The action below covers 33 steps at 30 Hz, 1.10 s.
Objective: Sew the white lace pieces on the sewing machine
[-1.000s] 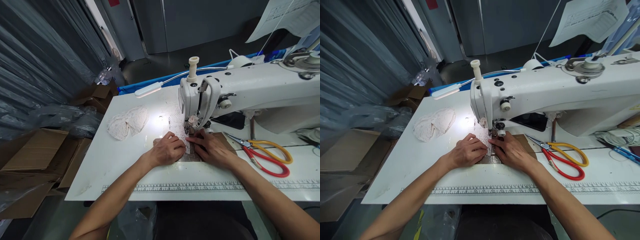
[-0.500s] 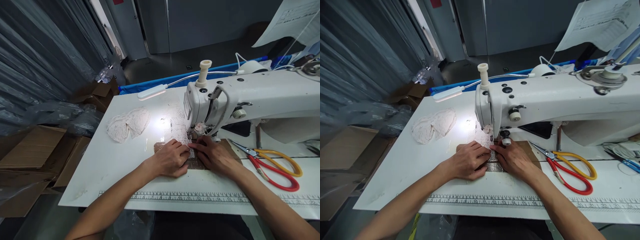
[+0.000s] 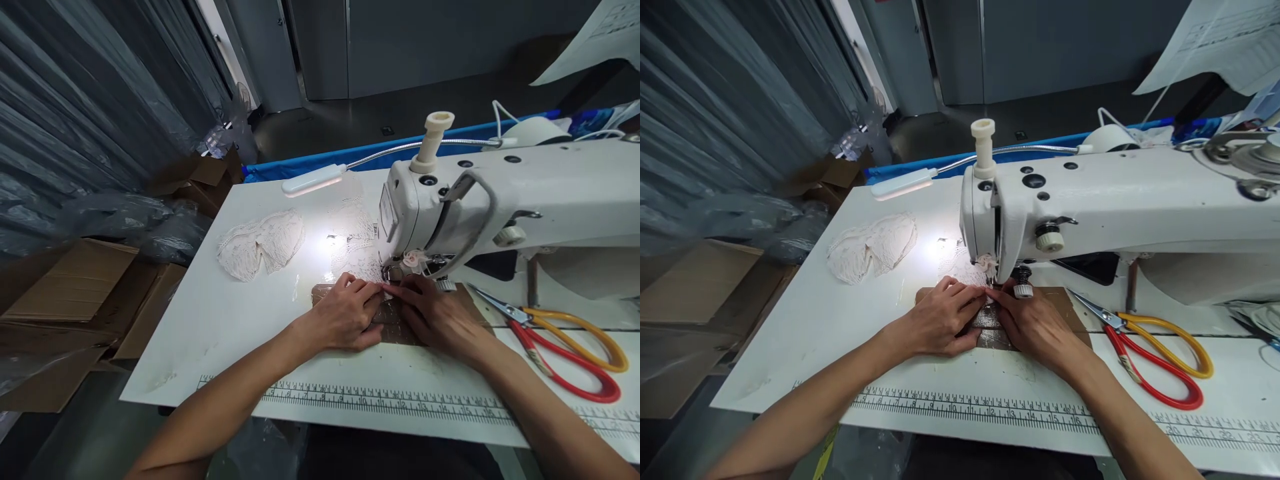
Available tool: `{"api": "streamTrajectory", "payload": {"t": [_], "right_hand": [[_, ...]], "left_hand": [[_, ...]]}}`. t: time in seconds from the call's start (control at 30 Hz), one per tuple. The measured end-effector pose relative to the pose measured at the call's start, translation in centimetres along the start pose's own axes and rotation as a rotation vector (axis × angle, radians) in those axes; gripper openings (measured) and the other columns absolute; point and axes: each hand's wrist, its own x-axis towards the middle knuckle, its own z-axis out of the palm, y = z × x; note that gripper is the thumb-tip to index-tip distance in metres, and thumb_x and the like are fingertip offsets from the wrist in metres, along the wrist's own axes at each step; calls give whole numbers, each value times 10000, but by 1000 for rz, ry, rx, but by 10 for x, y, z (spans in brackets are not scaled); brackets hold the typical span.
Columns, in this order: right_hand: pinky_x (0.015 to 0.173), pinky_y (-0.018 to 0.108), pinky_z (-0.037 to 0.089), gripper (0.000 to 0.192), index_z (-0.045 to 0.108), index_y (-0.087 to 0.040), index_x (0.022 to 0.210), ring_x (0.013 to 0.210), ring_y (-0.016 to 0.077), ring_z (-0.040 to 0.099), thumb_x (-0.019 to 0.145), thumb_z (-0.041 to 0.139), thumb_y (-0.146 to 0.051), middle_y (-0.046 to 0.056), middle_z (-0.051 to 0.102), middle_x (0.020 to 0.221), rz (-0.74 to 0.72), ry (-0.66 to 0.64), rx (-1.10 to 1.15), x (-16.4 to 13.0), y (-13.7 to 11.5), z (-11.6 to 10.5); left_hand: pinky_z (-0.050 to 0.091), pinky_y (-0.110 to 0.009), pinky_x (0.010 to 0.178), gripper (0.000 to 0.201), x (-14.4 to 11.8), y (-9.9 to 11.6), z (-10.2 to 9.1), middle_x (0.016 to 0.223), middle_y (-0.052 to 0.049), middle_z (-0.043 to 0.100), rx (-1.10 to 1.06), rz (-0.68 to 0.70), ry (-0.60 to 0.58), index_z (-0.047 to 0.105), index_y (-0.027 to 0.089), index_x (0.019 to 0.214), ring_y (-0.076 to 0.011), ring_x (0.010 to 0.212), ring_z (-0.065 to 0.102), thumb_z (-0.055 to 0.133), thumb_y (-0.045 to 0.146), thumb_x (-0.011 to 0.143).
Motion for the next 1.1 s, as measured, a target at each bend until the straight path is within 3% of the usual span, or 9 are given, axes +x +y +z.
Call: {"api": "streamTrajectory", "payload": {"t": [0.13,0.43,0.67,0.8,0.93,1.1], "right_hand": [[618,325,518,422,611,-218,1267,705,191,612,928,362,-244,128,643,1031,30,4,-37,-1,0,1],[639,336,511,403,669,-189,1168,819,236,622,912,359,-206,147,645,1018,-24,18,-90,0,-5,0],[698,380,518,403,617,-179,1235,907,277,632,904,387,-188,170,614,1144,58,15,-96,-2,-4,12],[770,424,525,390,609,-201,1247,903,285,639,905,421,-216,156,632,1138,87,-1,-38,-3,-3,9],[859,406,527,358,623,-247,1217,1036,267,621,932,411,-294,96,639,1166,143,-5,143,-2,4,-6],[780,383,550,314,640,-197,1072,915,252,650,939,408,-363,92,686,1017,276,-97,343,2,24,-16]], "left_hand": [[422,-452,868,431,1,-3,3,1189,-157,570,-9,-12,21,567,78,1185,-273,983,570,477,386,897],[407,-462,868,455,3,-8,4,1271,-169,551,-25,-24,56,554,70,1208,-287,1048,560,479,384,888],[401,-453,875,439,6,-11,1,1278,-176,548,-43,-54,39,594,82,1151,-280,1028,563,461,407,886],[397,-452,872,477,8,-12,-1,1236,-179,564,-37,-78,28,590,79,1161,-274,992,569,464,441,878],[389,-460,873,542,9,-10,-1,1190,-170,576,-21,-111,8,546,73,1232,-274,984,562,458,469,873],[374,-466,896,582,10,-10,0,1188,-170,567,-11,-133,-5,527,79,1262,-281,1013,551,456,503,870]]}}
